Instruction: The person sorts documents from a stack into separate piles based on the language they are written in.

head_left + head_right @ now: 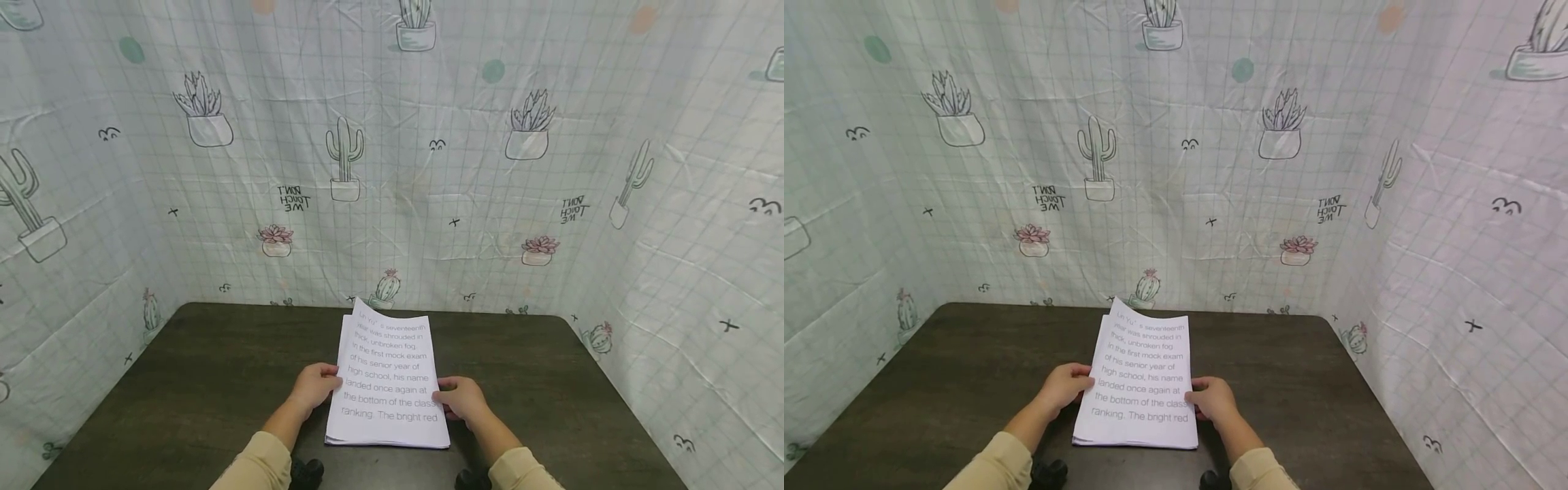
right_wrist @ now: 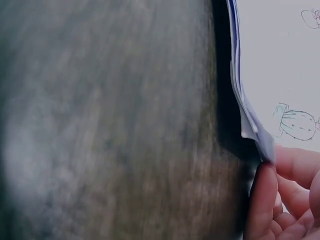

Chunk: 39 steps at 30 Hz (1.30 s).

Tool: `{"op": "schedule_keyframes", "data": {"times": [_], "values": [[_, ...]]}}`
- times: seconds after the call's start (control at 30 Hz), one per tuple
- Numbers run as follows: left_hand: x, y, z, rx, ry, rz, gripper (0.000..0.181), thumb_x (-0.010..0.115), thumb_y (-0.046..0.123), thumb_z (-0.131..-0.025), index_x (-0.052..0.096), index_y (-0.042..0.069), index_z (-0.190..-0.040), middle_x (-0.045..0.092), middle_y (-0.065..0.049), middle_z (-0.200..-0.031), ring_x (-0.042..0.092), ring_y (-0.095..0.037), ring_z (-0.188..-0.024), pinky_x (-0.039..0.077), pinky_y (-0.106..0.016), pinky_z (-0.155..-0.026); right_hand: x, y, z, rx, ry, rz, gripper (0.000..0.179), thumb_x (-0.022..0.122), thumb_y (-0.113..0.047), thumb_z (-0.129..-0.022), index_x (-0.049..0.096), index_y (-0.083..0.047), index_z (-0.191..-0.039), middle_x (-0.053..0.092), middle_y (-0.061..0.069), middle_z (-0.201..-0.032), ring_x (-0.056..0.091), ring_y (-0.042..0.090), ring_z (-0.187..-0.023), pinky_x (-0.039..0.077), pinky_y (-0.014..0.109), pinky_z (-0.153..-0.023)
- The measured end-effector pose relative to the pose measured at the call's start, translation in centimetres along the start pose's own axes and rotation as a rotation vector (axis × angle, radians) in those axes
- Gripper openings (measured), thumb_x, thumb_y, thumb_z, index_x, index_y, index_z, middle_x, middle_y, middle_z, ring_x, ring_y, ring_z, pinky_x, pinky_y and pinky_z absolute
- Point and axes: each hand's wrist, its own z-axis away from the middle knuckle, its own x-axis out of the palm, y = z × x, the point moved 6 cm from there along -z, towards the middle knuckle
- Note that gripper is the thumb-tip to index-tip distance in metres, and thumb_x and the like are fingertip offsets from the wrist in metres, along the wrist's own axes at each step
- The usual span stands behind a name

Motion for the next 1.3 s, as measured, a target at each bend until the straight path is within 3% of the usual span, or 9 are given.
{"op": "schedule_keyframes", "data": {"times": [0.1,0.37,0.63,0.83,1.1,1.3], "values": [[0.2,-0.3,-0.1,-0.036,-0.046,0.049,0.034,0.060,0.004,-0.088,0.061,-0.012,-0.118,0.069,-0.019,-0.100,0.063,-0.017,-0.077,0.054,-0.030,-0.062,0.0,0.0,0.0,-0.001,-0.005,-0.005,0.039,0.070,-0.006,-0.086,0.063,0.007,-0.121,0.070,0.015,-0.090,0.066,0.017,-0.072,0.059,0.036,-0.063],[0.3,-0.7,-0.3,-0.091,-0.087,0.235,0.039,0.057,0.004,-0.092,0.055,-0.010,-0.128,0.069,-0.017,-0.104,0.065,-0.014,-0.076,0.055,-0.029,-0.064,-0.3,-0.3,0.2,-0.021,-0.005,-0.035,0.041,0.068,-0.010,-0.089,0.061,0.005,-0.126,0.068,0.018,-0.101,0.065,0.018,-0.076,0.058,0.035,-0.065],[0.2,-0.1,-0.7,-0.074,-0.106,0.415,0.040,0.055,0.005,-0.095,0.052,-0.009,-0.132,0.070,-0.009,-0.099,0.067,-0.014,-0.079,0.057,-0.030,-0.067,-0.9,-1.0,-0.4,-0.077,0.003,-0.152,0.049,0.062,-0.016,-0.094,0.052,-0.002,-0.139,0.067,0.014,-0.102,0.065,0.016,-0.078,0.056,0.034,-0.068],[0.1,0.4,-1.0,-0.078,-0.123,0.446,0.041,0.055,0.005,-0.095,0.051,-0.007,-0.134,0.070,-0.005,-0.096,0.066,-0.012,-0.080,0.056,-0.027,-0.068,-1.3,-1.4,-0.6,-0.079,-0.027,-0.266,0.049,0.057,-0.010,-0.095,0.048,-0.004,-0.143,0.072,0.017,-0.107,0.068,0.018,-0.083,0.057,0.038,-0.073],[0.1,1.0,-0.7,-0.044,-0.194,0.443,0.060,0.051,-0.007,-0.084,0.039,-0.010,-0.142,0.063,-0.025,-0.125,0.064,-0.012,-0.077,0.053,-0.026,-0.067,-1.9,-2.1,-0.3,-0.129,-0.049,-0.318,0.052,0.055,0.001,-0.093,0.046,-0.004,-0.145,0.069,0.023,-0.113,0.068,0.020,-0.087,0.058,0.039,-0.075],[0.2,1.4,-0.6,-0.034,-0.225,0.421,0.064,0.052,-0.007,-0.083,0.038,-0.004,-0.146,0.063,-0.025,-0.126,0.063,-0.013,-0.080,0.053,-0.028,-0.068,-2.6,-2.3,-0.1,-0.140,-0.073,-0.343,0.056,0.054,0.004,-0.091,0.044,-0.004,-0.146,0.068,0.020,-0.108,0.067,0.021,-0.087,0.058,0.039,-0.074]]}}
